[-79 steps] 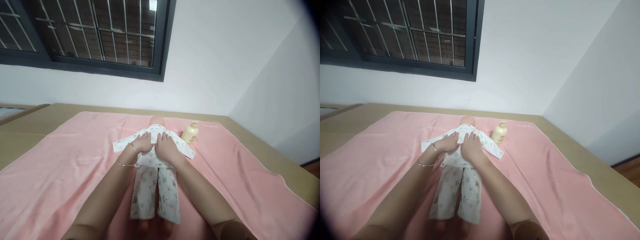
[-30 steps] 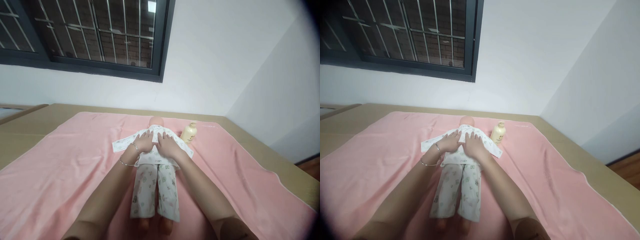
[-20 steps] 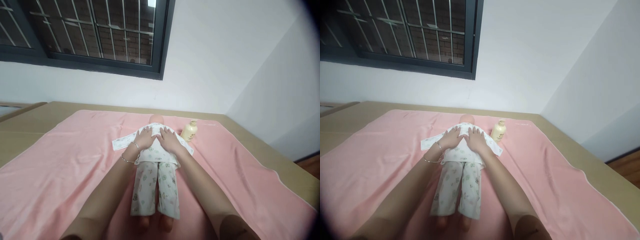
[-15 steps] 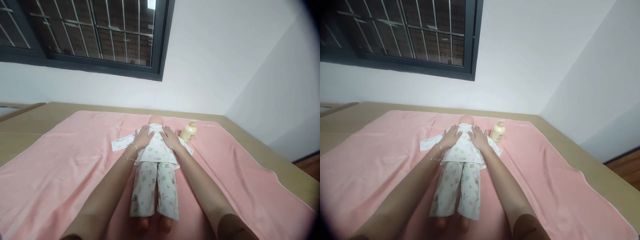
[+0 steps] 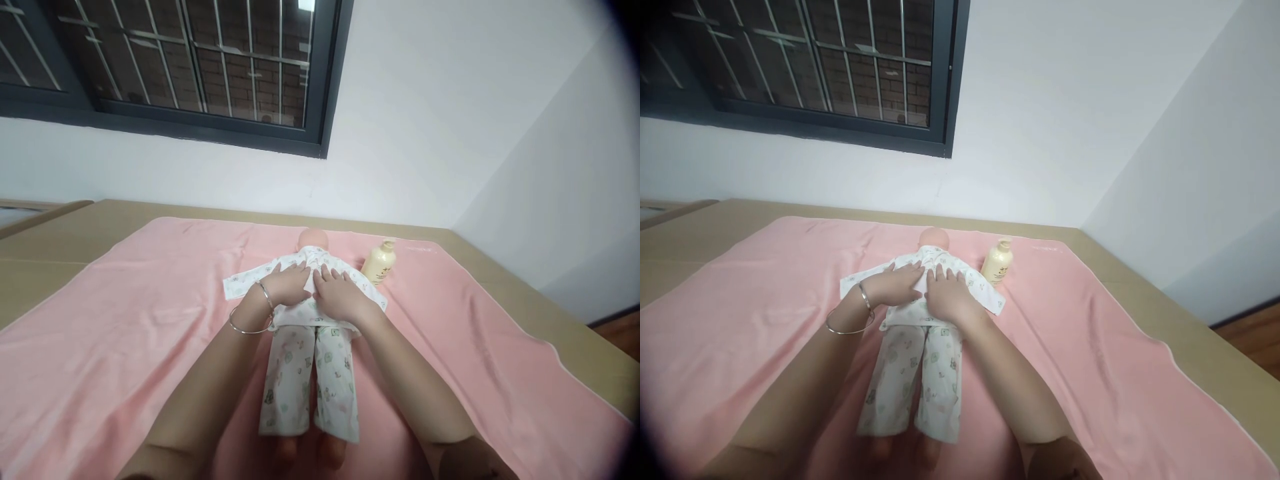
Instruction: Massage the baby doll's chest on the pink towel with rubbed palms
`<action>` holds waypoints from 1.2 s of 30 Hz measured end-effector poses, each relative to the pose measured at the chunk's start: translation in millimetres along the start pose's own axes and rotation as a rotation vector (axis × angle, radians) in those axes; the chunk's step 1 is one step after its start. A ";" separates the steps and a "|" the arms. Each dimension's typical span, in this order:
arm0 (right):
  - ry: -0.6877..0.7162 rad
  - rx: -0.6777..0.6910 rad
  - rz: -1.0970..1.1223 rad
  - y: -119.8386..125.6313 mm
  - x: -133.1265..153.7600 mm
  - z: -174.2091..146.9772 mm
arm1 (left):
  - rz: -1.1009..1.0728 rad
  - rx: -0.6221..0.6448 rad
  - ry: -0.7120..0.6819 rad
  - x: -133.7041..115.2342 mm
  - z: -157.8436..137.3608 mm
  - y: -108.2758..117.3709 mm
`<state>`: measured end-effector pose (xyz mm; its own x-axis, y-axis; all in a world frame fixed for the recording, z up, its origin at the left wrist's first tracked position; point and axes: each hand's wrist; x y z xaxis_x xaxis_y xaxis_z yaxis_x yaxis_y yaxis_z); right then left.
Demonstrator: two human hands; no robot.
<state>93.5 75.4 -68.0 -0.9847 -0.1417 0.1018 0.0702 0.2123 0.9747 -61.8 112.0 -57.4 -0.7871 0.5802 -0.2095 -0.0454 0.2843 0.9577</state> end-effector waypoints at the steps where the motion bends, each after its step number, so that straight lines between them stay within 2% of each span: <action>1: -0.002 -0.009 0.021 -0.6 -1.5 2.1 | -0.002 0.004 0.010 -0.6 1.0 0.2; 4: -0.010 -0.067 0.123 -8.1 -13.0 22.0 | -0.064 -0.052 0.094 4.4 12.8 -5.1; 9: -0.063 -0.231 0.299 -27.2 -38.4 62.3 | -0.164 -0.302 0.197 27.3 40.3 -28.6; 12: -0.105 -0.288 0.335 -33.4 -46.4 72.4 | -0.193 -0.377 0.247 35.5 49.0 -37.7; 14: -0.112 -0.297 0.328 -33.4 -45.8 72.6 | -0.193 -0.365 0.282 34.7 49.2 -37.0; 16: -0.113 -0.297 0.295 -30.3 -39.5 67.5 | -0.179 -0.296 0.291 28.5 44.6 -31.6; 20: -0.034 -0.220 0.143 -18.3 -14.8 38.6 | -0.075 -0.085 0.198 6.9 25.1 -17.4; 23: 0.037 -0.125 0.035 -9.3 2.0 12.2 | 0.020 -0.028 0.120 -5.7 13.4 -12.0; 25: 0.056 -0.093 0.025 -5.9 5.8 4.2 | 0.049 -0.075 0.074 -6.8 12.9 -11.9; 27: 0.058 -0.119 0.069 -6.4 2.3 8.3 | 0.026 -0.158 0.064 -1.3 18.8 -14.9; 32: 0.019 -0.285 0.226 -26.2 -20.4 49.7 | -0.111 -0.366 0.192 24.3 41.6 -34.2; 36: -0.016 -0.371 0.293 -46.2 -28.5 77.7 | -0.137 -0.429 0.195 37.8 49.3 -48.5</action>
Point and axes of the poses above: each hand's wrist, its own z-axis towards the middle knuckle, its own y-axis out of the back of the hand, x = y × z, and after that the axes turned 7 degrees about -y, right-handed
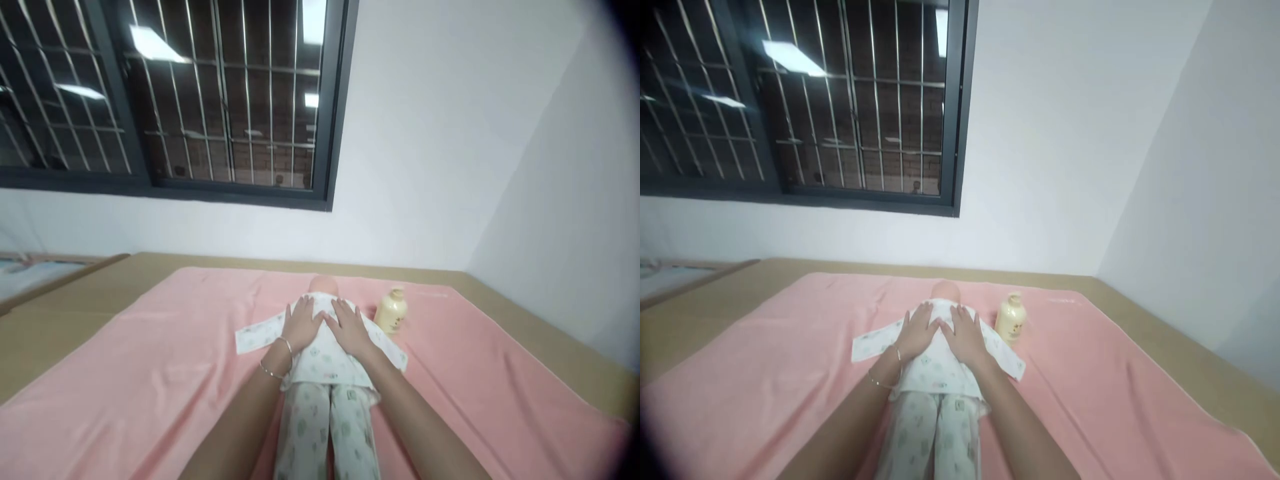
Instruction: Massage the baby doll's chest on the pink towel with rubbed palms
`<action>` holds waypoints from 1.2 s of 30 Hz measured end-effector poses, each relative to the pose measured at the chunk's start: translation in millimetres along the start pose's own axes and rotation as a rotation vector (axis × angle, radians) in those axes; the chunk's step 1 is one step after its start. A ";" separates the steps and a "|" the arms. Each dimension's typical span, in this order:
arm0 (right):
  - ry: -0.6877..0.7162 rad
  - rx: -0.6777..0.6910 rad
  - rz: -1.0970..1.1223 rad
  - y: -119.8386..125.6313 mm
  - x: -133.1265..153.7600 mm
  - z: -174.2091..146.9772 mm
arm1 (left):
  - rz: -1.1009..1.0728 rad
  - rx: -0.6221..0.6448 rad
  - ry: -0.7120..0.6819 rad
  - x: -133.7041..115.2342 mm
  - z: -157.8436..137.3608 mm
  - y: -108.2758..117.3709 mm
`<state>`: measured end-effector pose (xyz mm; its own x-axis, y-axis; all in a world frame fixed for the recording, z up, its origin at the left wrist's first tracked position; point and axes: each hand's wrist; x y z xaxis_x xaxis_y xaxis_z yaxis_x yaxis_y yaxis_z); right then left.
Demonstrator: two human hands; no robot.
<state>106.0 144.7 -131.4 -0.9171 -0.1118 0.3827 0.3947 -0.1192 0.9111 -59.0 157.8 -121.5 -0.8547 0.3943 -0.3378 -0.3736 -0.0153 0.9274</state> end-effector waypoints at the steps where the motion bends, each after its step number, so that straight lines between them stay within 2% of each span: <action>1: 0.004 -0.003 0.011 -4.4 -1.4 2.7 | -0.002 -0.006 0.010 1.9 0.0 -1.8; 5: 0.033 0.004 0.041 -10.2 -1.6 5.4 | -0.030 -0.028 0.010 3.7 -2.2 -2.0; 27: 0.052 -0.012 0.018 -1.1 0.8 1.9 | -0.026 0.038 0.044 -2.3 -4.5 6.2; 32: -0.010 0.033 -0.078 17.0 17.0 -16.9 | 0.058 0.104 0.092 -21.1 -12.1 17.4; 36: -0.036 0.127 -0.200 38.6 42.5 -44.2 | 0.147 0.194 0.014 -45.8 -26.3 33.9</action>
<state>84.7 91.7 -86.8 -0.9786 -0.0627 0.1962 0.1972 -0.0104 0.9803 -42.0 115.0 -78.8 -0.9002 0.3878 -0.1983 -0.1704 0.1055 0.9797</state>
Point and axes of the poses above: each hand's wrist, its own z-axis towards the middle knuckle, its own y-axis out of the back of the hand, x = y × z, and after that the axes turned 7 degrees about -y, right-handed
